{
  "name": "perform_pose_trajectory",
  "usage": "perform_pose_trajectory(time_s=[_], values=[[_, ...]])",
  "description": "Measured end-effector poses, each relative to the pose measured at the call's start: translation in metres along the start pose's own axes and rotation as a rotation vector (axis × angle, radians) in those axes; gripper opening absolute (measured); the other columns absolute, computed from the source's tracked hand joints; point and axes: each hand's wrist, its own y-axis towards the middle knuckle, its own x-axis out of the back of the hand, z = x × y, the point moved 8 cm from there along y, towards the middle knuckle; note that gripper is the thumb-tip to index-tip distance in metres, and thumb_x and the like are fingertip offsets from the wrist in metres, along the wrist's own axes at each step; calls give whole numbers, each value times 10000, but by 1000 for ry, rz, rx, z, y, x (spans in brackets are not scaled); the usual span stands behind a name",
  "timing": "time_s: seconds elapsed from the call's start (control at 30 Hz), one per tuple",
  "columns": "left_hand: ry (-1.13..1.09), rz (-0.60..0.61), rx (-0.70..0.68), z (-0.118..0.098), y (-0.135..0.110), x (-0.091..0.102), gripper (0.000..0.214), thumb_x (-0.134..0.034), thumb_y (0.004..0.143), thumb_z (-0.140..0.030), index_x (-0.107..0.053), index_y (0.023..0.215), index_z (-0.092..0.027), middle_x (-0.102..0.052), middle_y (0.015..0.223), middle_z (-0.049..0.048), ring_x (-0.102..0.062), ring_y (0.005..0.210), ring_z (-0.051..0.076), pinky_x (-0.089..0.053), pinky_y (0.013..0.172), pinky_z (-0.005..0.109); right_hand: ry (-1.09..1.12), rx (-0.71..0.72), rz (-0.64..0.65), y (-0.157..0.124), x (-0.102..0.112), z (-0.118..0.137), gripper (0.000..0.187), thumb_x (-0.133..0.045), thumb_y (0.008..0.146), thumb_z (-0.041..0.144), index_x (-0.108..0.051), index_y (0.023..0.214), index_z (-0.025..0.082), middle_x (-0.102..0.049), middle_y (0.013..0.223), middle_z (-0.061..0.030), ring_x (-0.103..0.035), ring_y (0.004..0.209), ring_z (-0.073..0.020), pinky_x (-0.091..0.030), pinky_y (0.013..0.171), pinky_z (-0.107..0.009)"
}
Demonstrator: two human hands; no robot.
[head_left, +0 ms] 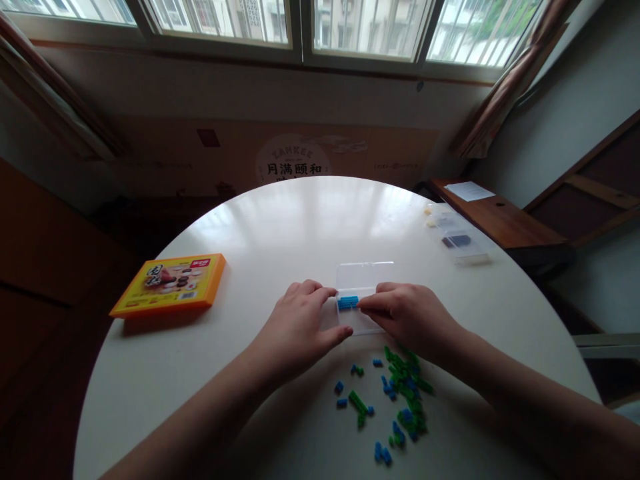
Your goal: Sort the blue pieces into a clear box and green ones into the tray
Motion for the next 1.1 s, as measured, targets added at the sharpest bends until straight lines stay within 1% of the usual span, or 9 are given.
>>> perform_pose_trajectory(time_s=[0.17, 0.4, 0.8, 0.9, 1.0, 1.1], values=[[-2, -11, -7, 0, 1, 0, 572, -621, 773, -574, -630, 1228, -227, -614, 1220, 111, -521, 1140, 324, -430, 992, 481, 9, 1, 3, 0, 0, 2, 212, -567, 922, 281, -766, 985, 320, -697, 794, -1, -589, 656, -124, -371, 569, -239], [7, -4, -6, -1, 1, 0, 568, -623, 779, -561, -626, 1229, -213, -612, 1219, 115, -520, 1137, 320, -432, 988, 476, 1, -1, 24, 2, 0, 3, 198, -577, 912, 274, -768, 927, 327, -705, 807, 18, -600, 672, -127, -385, 601, -249], [-15, -16, -9, 0, 0, 1, 563, -633, 771, -562, -634, 1225, -230, -621, 1210, 106, -529, 1129, 320, -437, 982, 477, 38, -10, 6, 0, 0, -1, 178, -619, 884, 246, -770, 910, 336, -709, 802, 29, -612, 678, -123, -397, 607, -242], [-11, -11, -12, 0, -1, 1, 584, -615, 783, -581, -616, 1248, -227, -611, 1237, 109, -521, 1151, 321, -433, 989, 479, 53, -7, -3, -2, 4, -2, 183, -614, 888, 235, -770, 921, 325, -712, 807, 25, -613, 676, -122, -408, 609, -241], [-14, 8, 3, 1, -2, 1, 615, -604, 789, -593, -587, 1277, -220, -598, 1272, 120, -509, 1182, 329, -424, 1002, 483, 86, -30, -31, -6, 13, -7, 196, -611, 892, 232, -767, 972, 318, -721, 833, 17, -623, 693, -128, -440, 633, -247], [-41, 40, 30, 3, -3, 3, 625, -597, 786, -612, -575, 1271, -218, -586, 1294, 124, -513, 1188, 328, -437, 987, 468, 212, -30, -17, -12, 22, -10, 198, -618, 888, 221, -764, 1003, 289, -730, 860, 3, -637, 720, -128, -473, 657, -240]])
